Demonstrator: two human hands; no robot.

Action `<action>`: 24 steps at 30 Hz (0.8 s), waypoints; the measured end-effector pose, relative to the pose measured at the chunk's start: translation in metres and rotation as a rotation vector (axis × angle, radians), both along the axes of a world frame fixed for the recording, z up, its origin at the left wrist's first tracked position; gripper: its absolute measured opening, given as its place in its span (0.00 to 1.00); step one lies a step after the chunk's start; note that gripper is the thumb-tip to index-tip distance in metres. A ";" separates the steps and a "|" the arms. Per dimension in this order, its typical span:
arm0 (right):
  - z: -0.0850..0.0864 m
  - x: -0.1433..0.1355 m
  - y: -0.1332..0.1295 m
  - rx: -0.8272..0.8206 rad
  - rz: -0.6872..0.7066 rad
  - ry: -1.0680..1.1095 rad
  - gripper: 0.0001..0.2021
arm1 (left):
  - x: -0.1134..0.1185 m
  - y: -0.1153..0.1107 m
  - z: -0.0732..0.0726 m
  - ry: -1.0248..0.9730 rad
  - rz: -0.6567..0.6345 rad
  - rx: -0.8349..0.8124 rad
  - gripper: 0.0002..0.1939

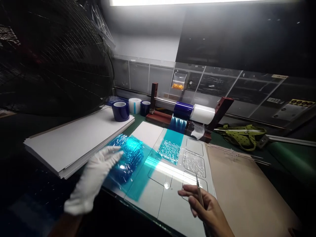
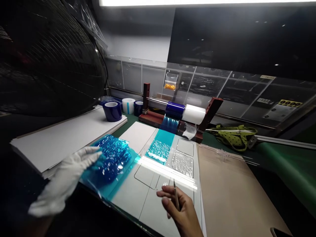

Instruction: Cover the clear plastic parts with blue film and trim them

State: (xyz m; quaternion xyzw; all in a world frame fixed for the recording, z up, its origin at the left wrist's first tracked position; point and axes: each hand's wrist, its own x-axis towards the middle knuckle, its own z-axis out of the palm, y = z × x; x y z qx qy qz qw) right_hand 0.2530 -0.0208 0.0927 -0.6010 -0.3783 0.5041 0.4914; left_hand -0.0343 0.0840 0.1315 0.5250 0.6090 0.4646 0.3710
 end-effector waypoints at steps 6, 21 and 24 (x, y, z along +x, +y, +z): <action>-0.024 0.017 -0.002 -0.042 -0.090 -0.108 0.25 | -0.032 0.057 0.021 -0.110 0.024 0.011 0.22; -0.069 0.125 0.006 -0.119 -0.232 -0.972 0.15 | 0.085 0.029 -0.012 0.674 -0.215 0.540 0.31; -0.076 0.140 0.019 -0.196 -0.283 -1.073 0.10 | 0.164 0.038 -0.054 0.794 -0.641 0.480 0.36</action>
